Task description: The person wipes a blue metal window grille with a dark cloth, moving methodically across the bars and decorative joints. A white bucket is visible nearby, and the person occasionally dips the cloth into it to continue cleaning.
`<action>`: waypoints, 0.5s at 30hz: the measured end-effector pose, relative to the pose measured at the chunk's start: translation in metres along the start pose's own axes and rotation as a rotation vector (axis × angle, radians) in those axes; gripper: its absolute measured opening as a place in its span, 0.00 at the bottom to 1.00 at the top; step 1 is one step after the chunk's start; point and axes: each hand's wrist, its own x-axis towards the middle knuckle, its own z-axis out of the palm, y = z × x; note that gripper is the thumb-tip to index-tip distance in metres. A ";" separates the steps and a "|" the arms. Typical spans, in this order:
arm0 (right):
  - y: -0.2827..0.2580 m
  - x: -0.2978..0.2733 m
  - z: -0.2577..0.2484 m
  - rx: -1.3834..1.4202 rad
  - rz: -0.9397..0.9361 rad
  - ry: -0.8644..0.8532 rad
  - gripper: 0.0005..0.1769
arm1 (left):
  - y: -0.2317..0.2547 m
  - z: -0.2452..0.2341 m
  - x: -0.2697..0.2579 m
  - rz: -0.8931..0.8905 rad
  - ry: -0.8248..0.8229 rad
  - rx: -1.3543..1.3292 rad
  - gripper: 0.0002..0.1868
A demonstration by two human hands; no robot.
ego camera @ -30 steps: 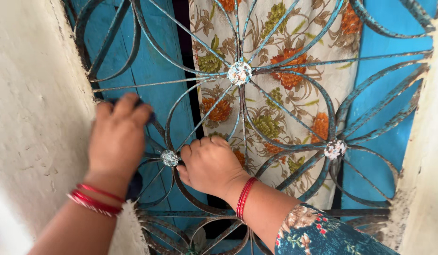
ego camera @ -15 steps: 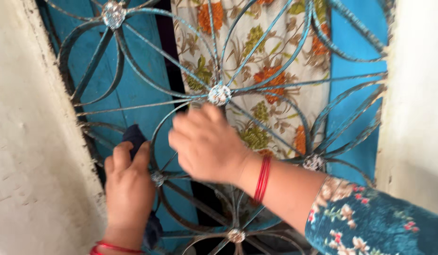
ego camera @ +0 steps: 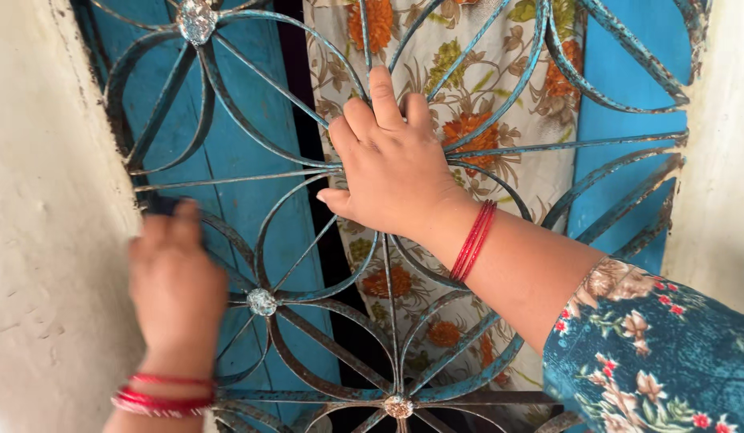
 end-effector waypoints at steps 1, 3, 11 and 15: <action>-0.001 0.000 -0.001 -0.013 0.008 -0.018 0.38 | 0.007 -0.002 -0.011 0.055 0.023 -0.037 0.28; -0.002 0.006 -0.002 -0.044 0.025 -0.042 0.36 | 0.026 -0.005 -0.029 0.151 -0.051 0.046 0.28; -0.004 0.006 -0.011 -0.025 0.035 0.028 0.25 | 0.042 -0.045 -0.022 -0.049 -0.218 -0.249 0.30; -0.006 0.004 -0.011 -0.004 0.063 0.088 0.20 | 0.069 -0.062 -0.014 0.014 0.061 -0.458 0.29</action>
